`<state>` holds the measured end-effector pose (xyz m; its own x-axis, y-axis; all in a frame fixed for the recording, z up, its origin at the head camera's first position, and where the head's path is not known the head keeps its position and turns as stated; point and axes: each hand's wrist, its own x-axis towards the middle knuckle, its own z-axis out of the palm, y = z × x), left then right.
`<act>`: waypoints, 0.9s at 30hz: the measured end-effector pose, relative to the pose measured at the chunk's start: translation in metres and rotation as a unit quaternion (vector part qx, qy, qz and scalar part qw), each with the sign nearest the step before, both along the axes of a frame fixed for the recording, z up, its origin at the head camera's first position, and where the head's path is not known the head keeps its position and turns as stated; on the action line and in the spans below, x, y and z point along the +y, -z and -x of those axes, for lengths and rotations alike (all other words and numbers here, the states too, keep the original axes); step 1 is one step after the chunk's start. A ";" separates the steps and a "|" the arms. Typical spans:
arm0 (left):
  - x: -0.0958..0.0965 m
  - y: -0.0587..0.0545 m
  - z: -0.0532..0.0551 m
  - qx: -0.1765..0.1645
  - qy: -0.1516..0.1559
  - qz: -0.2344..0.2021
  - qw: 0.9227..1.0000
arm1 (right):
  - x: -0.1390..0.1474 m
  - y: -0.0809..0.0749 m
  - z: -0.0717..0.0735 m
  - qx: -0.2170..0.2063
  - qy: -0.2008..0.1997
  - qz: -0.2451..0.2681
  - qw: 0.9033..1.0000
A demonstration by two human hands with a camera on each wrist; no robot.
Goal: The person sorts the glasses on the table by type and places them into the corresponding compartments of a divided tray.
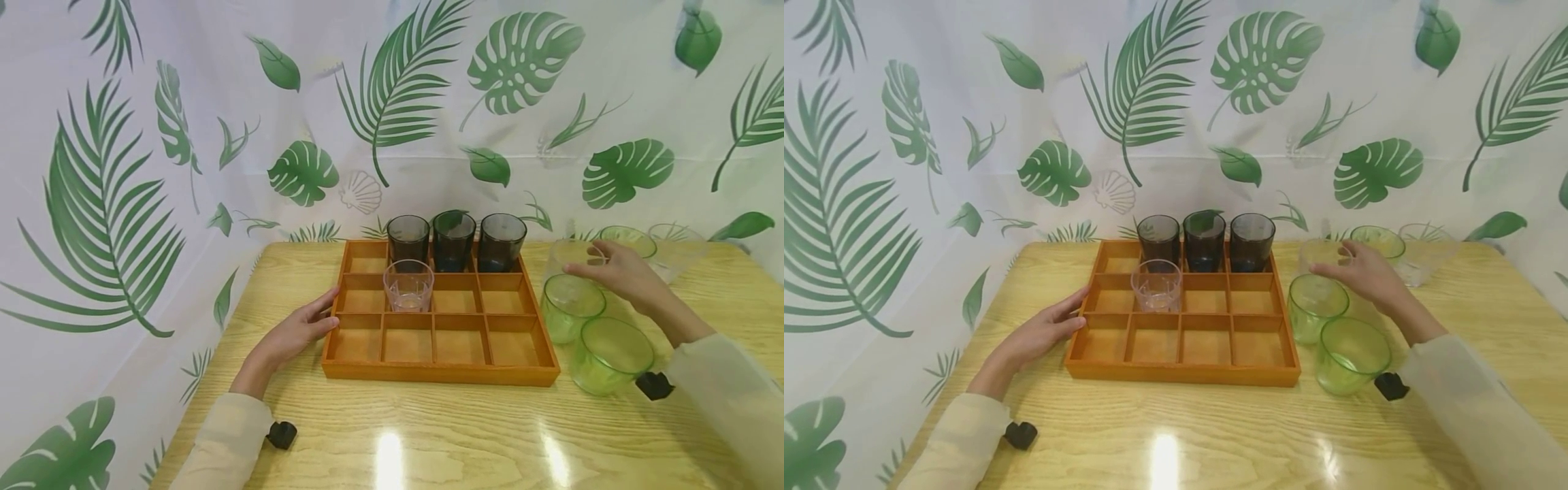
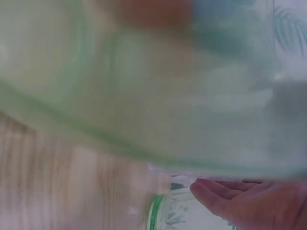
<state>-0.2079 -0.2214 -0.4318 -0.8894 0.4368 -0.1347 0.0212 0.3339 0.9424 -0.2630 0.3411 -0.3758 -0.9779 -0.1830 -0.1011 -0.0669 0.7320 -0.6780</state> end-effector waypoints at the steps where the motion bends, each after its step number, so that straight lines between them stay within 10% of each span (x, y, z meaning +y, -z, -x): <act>1: 0.000 0.000 0.000 0.000 0.000 0.000 1.000 | 0.000 0.000 0.001 -0.002 0.002 0.001 1.000; 27: 0.002 0.001 0.000 -0.003 -0.002 -0.004 1.000 | -0.006 -0.009 0.012 -0.025 0.016 -0.029 0.999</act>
<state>-0.2083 -0.2197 -0.4326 -0.8906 0.4335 -0.1373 0.0130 0.3261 0.9452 -0.2747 0.3356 -0.3670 -0.9766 -0.1449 -0.1592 -0.0108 0.7717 -0.6359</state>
